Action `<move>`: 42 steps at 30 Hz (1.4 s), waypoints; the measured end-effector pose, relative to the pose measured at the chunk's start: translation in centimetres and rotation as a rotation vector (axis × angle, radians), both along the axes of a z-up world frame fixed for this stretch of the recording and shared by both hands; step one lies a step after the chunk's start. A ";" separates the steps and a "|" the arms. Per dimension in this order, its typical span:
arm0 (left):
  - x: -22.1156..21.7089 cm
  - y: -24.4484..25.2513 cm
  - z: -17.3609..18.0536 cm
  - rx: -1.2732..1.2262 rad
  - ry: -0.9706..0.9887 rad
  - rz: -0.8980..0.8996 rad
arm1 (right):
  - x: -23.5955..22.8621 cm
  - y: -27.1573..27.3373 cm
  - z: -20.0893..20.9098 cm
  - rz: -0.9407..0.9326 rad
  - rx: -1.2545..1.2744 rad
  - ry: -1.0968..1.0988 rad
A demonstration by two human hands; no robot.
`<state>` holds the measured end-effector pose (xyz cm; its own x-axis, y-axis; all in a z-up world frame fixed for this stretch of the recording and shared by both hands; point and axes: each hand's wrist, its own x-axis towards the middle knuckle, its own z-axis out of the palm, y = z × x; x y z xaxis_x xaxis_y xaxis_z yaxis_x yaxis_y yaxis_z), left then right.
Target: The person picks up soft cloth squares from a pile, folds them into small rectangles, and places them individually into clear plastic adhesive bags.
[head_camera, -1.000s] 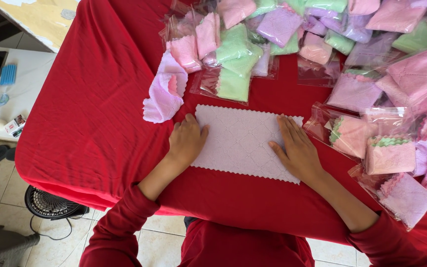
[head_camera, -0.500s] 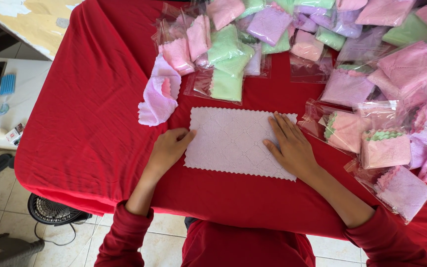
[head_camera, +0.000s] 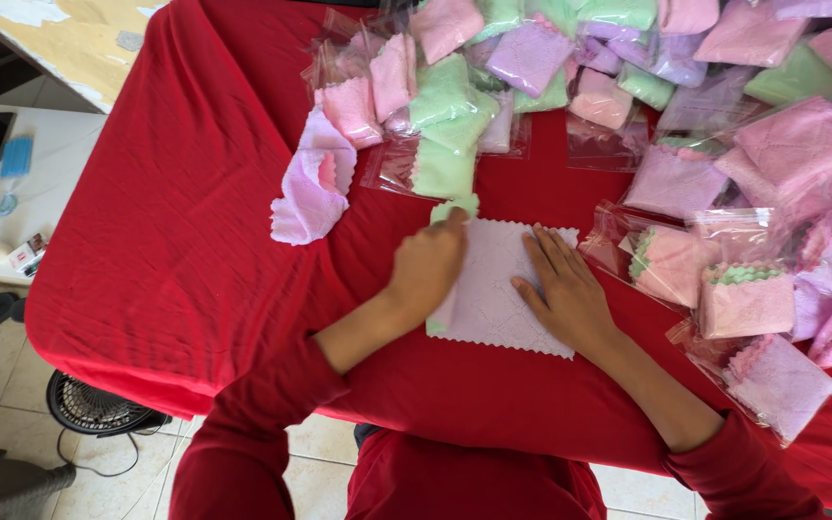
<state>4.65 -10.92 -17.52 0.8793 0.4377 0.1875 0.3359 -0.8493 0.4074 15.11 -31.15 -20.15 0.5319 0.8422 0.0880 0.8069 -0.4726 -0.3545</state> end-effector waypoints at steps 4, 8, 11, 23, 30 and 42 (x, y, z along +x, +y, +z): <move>3.5 -3.2 -3.0 -0.064 0.095 -0.121 | 0.2 -0.1 -0.4 -0.010 0.008 -0.008; 4.5 -5.4 -3.3 -0.133 0.140 -0.221 | 0.5 -0.3 0.1 -0.032 0.076 0.115; 4.8 -6.4 -3.3 -0.114 0.128 -0.243 | 1.0 -0.9 1.0 -0.024 0.312 0.207; 5.4 -9.0 -4.5 -0.025 0.088 -0.285 | 3.2 -2.1 3.3 -0.082 0.685 0.183; 0.7 -8.1 3.5 -0.390 0.216 -0.596 | 4.1 -3.0 3.8 -0.124 0.594 0.186; -1.6 -0.6 -0.2 -0.138 -0.043 -0.748 | 3.4 -2.8 7.8 -0.277 -0.500 0.323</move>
<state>3.07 -11.48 -17.72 0.9440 -0.2500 0.2152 -0.3277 -0.7847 0.5261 18.52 -33.96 -12.40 0.6694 0.5681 -0.4787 0.5213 -0.8183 -0.2422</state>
